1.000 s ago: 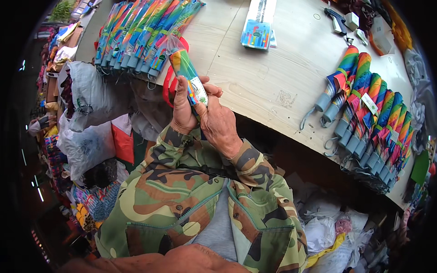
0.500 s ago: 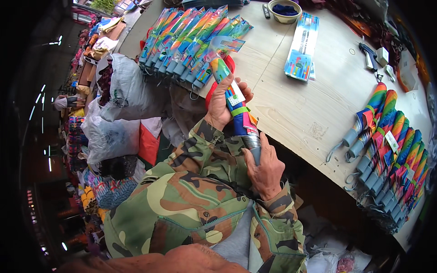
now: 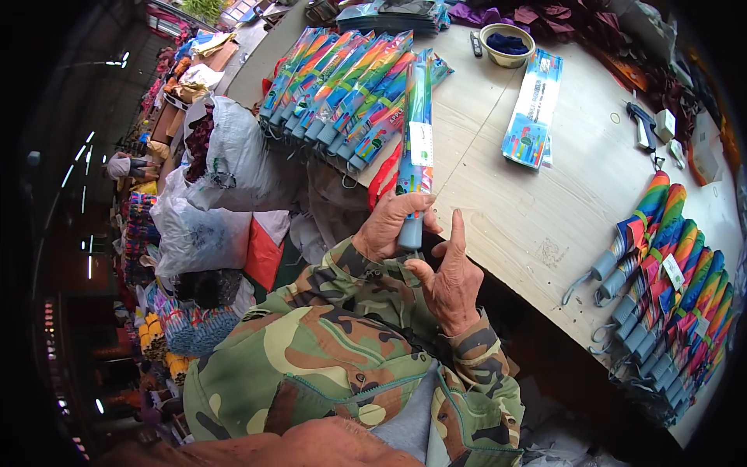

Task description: Packaging small colorful umbrellas into plastic sleeves at a workbench.

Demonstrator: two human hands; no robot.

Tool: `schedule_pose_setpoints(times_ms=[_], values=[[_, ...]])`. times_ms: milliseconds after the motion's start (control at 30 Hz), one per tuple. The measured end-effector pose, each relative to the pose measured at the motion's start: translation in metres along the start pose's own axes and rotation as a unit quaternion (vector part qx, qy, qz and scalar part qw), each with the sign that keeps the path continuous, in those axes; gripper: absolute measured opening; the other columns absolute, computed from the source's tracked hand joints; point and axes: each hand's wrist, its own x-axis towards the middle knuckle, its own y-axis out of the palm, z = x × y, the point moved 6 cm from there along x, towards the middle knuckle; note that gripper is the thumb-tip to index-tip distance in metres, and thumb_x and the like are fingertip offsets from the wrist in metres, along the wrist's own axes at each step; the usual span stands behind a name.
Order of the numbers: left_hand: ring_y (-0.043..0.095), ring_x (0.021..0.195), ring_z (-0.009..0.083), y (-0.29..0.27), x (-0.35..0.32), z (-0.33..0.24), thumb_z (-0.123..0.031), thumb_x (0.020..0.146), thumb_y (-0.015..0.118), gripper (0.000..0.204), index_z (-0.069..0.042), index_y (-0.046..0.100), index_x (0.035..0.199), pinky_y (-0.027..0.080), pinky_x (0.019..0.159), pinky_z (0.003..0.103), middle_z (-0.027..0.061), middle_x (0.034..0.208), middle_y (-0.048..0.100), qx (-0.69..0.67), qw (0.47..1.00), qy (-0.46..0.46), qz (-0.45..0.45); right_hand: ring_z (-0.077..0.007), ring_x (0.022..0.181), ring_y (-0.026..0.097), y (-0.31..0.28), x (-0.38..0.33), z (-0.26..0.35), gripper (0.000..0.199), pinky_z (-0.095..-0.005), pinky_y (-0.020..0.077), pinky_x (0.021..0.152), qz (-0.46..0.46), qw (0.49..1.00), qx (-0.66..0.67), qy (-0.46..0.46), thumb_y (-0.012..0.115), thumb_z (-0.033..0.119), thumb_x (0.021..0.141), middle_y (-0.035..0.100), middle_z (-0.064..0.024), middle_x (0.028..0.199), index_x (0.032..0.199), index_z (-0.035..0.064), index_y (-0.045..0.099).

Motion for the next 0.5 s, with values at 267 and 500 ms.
schedule_pose_setpoints(times_ms=[267,500], values=[[0.076,0.085,0.0315,-0.171,0.027,-0.228,-0.04,0.091,0.085,0.047,0.002,0.071,0.106,0.057,0.075,0.045,0.0187,0.096,0.077,0.628,0.687,0.194,-0.311,-0.0232,0.063,0.063,-0.042,-0.016,-0.055,0.072,-0.0367,0.0521,0.06,-0.04,0.996,-0.073,0.016,0.078,0.046,0.1,0.065,-0.0084,0.078,0.149,-0.0048,0.06],[0.061,0.128,0.048,-0.308,0.049,-0.359,-0.061,0.095,0.075,0.066,-0.002,0.069,0.124,0.049,0.103,0.06,0.026,0.131,0.072,0.803,0.394,0.065,-0.442,-0.0209,0.064,0.064,-0.093,-0.036,-0.087,0.058,-0.0363,0.0531,0.063,-0.107,0.982,-0.139,0.069,0.072,0.04,0.107,0.067,-0.0083,0.079,0.141,-0.0061,0.066]])
